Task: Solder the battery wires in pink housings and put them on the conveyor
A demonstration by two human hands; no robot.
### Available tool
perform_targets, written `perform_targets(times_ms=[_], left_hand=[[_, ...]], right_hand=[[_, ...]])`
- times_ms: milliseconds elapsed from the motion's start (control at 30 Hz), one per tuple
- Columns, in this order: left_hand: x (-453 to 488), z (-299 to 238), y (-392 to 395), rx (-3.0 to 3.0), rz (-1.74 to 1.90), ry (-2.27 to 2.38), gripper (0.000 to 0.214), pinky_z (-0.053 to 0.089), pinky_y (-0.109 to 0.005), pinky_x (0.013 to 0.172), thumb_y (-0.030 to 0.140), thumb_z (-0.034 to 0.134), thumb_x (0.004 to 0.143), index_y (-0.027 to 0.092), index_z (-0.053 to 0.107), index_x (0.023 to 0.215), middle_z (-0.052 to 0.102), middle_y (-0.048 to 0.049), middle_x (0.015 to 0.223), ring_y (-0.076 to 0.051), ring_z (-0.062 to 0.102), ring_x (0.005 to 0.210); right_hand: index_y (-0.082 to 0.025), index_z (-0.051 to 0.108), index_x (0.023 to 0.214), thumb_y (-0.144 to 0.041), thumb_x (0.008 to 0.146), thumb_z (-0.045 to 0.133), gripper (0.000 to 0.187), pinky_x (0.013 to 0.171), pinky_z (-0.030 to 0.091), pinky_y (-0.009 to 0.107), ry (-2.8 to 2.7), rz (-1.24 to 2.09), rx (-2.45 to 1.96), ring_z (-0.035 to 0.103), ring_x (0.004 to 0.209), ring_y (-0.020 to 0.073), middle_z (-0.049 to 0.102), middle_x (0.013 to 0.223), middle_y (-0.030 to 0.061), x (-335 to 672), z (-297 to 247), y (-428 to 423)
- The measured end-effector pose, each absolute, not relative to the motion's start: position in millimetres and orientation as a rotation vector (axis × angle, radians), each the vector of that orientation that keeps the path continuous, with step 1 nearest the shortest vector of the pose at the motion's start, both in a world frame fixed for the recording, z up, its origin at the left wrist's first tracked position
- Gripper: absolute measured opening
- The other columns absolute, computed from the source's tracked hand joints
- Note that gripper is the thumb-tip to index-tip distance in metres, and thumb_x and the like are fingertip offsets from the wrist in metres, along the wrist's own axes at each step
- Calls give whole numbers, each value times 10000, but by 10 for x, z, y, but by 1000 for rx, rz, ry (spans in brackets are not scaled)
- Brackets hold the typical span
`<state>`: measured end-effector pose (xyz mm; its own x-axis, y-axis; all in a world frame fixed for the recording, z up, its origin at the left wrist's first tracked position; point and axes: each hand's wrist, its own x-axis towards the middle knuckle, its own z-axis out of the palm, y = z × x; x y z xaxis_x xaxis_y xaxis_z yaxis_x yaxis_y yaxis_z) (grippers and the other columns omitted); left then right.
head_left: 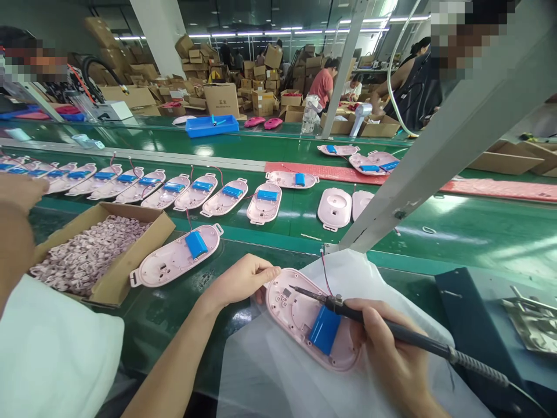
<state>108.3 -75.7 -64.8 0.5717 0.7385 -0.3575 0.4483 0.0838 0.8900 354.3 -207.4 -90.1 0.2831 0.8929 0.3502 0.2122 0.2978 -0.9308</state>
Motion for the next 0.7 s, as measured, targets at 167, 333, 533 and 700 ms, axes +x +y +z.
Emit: perform_targets(times_ms=[167, 333, 533, 700], left_hand=[[895, -510, -738, 1524, 376, 1011, 421, 531, -246, 589, 496, 666, 909, 160, 640, 657, 632, -10, 631, -150, 626, 588], [735, -344, -552, 1531, 883, 1268, 452, 608, -305, 609, 603, 745, 811, 152, 769, 804, 748, -58, 785, -210, 693, 668], [1425, -491, -192, 2228, 1383, 1438, 344, 629, -385, 970, 379, 550, 1014, 180, 824, 1077, 823, -129, 1127, -297, 784, 1052], [1956, -915, 109, 2901, 1242, 1279, 349, 630, -407, 1030, 168, 460, 1046, 166, 788, 1166, 791, -147, 1248, -273, 756, 1179]], right_hand=[[-240, 826, 1037, -317, 1047, 627, 213, 433, 542, 222, -1220, 483, -991, 641, 430, 136, 698, 574, -18, 3577, -811, -2054], [-293, 784, 1238, -341, 1076, 579, 266, 485, 571, 261, -1294, 218, -806, 678, 513, 159, 721, 661, -1, 3602, -652, -2006], [-289, 714, 1346, -341, 1104, 519, 315, 542, 594, 292, -1359, 136, -729, 682, 636, 186, 725, 797, 43, 3624, -741, -1992], [-306, 668, 1405, -352, 1097, 538, 338, 581, 599, 289, -1449, 133, -728, 702, 708, 208, 720, 868, 64, 3685, -890, -1977]])
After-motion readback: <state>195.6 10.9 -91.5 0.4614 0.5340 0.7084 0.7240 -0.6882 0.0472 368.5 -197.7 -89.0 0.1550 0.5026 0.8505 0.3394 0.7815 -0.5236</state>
